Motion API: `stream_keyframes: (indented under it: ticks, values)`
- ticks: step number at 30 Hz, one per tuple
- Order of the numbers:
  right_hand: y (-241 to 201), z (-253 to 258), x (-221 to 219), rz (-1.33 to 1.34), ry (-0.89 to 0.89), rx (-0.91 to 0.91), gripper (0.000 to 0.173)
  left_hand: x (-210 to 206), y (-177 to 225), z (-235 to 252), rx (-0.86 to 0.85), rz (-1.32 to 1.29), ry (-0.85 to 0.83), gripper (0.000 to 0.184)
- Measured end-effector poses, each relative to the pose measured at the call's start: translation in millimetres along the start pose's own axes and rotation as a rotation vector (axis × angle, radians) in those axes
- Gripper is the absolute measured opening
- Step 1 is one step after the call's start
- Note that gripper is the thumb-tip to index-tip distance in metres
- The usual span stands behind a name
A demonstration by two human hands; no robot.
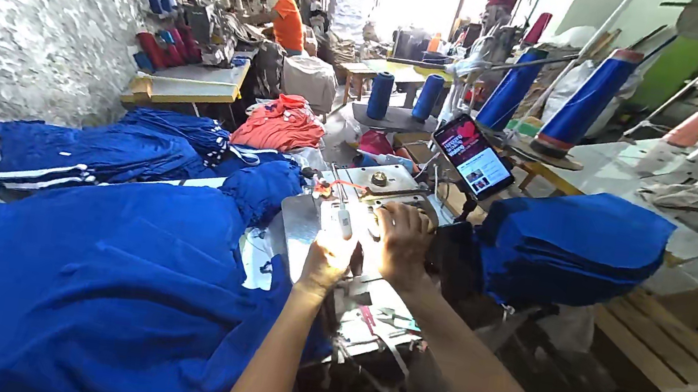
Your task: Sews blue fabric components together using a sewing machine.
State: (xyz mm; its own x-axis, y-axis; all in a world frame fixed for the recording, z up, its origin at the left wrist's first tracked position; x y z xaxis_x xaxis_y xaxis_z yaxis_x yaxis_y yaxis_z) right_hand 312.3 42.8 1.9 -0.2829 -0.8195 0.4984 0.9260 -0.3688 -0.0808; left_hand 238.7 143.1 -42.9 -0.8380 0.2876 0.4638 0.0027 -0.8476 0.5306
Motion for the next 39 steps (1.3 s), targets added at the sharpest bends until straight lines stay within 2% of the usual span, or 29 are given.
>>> stream_keyframes:
  ticks: [3, 7, 13, 18, 23, 31, 39]
  values:
    - [-4.0, 3.5, -1.2, 0.021, -0.030, -0.002, 0.016, -0.8, -5.9, -0.1, 0.059, -0.127, -0.037, 0.022]
    - [-13.2, 3.2, 2.3, -0.049, 0.033, 0.065, 0.013, 0.0, 3.0, 1.5, -0.006, -0.052, -0.044, 0.019]
    - [-16.0, 3.9, 6.4, -0.077, 0.033, 0.136, 0.014, 1.4, 7.2, 0.4, -0.041, -0.058, -0.053, 0.017]
    - [-18.8, 9.4, 0.2, -0.118, -0.043, 0.164, 0.020, -1.7, 0.5, 2.5, 0.026, -0.006, -0.100, 0.024]
    - [-17.0, 7.1, 3.0, -0.100, -0.006, 0.180, 0.014, -0.6, 5.0, 2.5, -0.056, 0.011, -0.080, 0.024]
    - [-12.9, 7.9, 2.7, -0.065, -0.015, 0.145, 0.013, -3.6, -3.4, 2.4, 0.080, 0.003, -0.147, 0.026]
    - [-12.8, 1.9, -1.6, -0.103, -0.022, 0.153, 0.019, -3.3, -7.4, 2.8, 0.123, -0.044, -0.142, 0.027]
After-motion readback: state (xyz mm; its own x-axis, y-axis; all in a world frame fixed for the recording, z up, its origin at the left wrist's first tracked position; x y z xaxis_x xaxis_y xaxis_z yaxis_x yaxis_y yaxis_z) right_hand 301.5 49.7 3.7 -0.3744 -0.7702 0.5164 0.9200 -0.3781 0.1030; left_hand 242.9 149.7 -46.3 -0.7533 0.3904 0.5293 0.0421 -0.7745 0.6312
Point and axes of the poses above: each hand's wrist, its own z-axis towards the middle knuckle, its own x-axis out of the back of the hand, y = z × x, the point moved 9 cm from there along z, towards the middle knuckle, and after that the axes turned 1 degree about z, right-handed, at the moved point
